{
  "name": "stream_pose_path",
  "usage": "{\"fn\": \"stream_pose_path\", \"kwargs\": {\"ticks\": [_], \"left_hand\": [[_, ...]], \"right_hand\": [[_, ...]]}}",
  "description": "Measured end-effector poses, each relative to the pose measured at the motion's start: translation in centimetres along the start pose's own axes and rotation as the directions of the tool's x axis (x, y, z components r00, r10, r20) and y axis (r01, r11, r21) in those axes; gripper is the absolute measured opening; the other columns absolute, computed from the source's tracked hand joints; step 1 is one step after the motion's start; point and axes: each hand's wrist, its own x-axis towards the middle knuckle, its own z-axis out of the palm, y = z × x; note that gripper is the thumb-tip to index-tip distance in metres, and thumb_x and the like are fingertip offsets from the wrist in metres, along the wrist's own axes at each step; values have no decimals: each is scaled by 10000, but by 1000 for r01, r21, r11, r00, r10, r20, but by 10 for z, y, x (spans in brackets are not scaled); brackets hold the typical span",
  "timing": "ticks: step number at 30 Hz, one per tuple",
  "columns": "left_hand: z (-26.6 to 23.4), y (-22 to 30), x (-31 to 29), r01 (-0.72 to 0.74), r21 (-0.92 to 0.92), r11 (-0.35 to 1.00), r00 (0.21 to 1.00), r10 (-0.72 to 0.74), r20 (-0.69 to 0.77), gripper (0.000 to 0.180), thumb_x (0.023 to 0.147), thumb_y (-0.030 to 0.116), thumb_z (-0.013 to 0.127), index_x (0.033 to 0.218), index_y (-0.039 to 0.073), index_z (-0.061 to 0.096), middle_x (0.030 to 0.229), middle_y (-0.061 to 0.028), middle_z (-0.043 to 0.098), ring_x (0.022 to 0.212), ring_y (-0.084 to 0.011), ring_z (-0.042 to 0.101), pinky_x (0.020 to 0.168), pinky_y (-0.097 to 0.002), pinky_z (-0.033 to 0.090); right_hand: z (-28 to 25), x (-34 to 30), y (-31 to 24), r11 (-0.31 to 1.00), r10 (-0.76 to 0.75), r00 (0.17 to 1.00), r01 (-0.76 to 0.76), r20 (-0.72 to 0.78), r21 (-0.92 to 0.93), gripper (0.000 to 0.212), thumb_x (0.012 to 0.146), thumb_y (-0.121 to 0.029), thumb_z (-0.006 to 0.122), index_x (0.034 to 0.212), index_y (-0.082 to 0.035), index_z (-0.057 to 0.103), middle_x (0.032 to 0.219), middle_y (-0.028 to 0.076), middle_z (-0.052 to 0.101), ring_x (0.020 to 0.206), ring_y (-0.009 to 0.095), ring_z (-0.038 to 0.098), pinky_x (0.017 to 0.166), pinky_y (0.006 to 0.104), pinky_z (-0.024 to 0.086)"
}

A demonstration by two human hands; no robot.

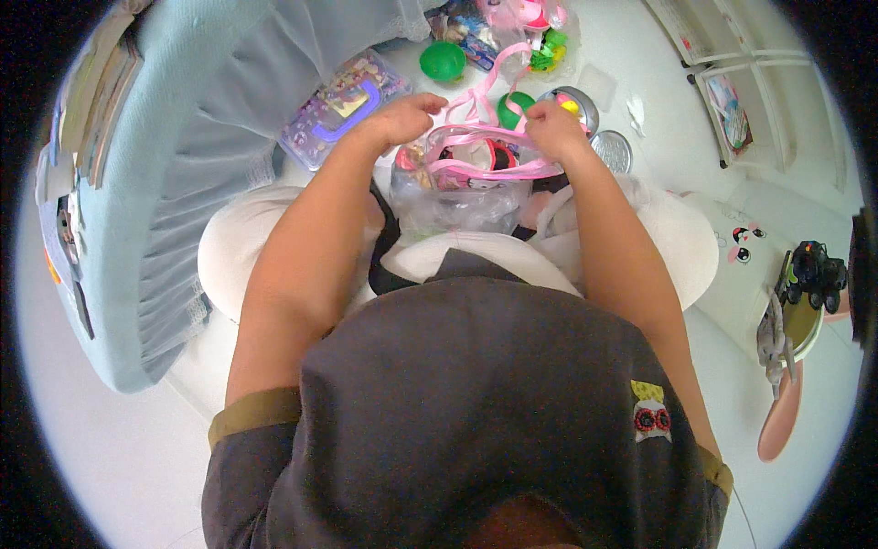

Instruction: The person sits on the floor and organizes small toys. They open a white pouch, then place a green plastic toy into a pink mesh bag. They continue to add other small items, including a yellow toy and a clear plastic container, into the bag.

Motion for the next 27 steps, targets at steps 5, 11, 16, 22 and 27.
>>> {"fn": "stream_pose_path", "kwargs": {"ticks": [5,11,16,22,27], "left_hand": [[-3,6,38,-39,251,967,997,54,-56,437,758,151,492,1178,33,512,1242,-182,476,1156,-310,446,980,-343,346],[1,-25,79,-65,426,902,974,149,-168,396,768,177,498,1134,30,535,1305,-236,371,1205,-346,378,986,-376,343],[4,-29,121,-17,493,870,996,59,-69,427,783,231,492,1161,32,509,1321,-248,341,1223,-362,354,983,-399,354],[13,-40,144,-9,506,862,1000,7,6,440,800,275,465,1126,-20,497,1246,-247,418,1112,-342,471,948,-392,379],[7,-22,137,-73,491,868,977,162,-141,347,775,266,536,1018,21,568,1031,-229,541,953,-367,542,840,-413,445]], "right_hand": [[30,74,58,877,59,989,15,139,-480,240,734,-141,502,896,6,601,958,186,609,893,319,591,769,390,466],[45,90,82,963,172,973,-199,-155,-181,291,726,-112,484,974,10,576,950,219,592,929,352,563,798,411,450],[52,127,80,970,12,994,-39,-111,-242,326,756,-123,479,1061,-35,551,1083,216,542,983,353,540,848,409,432],[44,139,43,907,260,959,-204,110,-368,302,793,-177,451,1043,-61,577,1049,192,578,951,326,582,794,395,471],[47,150,56,879,230,969,-166,93,-446,278,810,-225,461,978,-62,611,1004,153,616,938,292,602,777,386,483]]}}
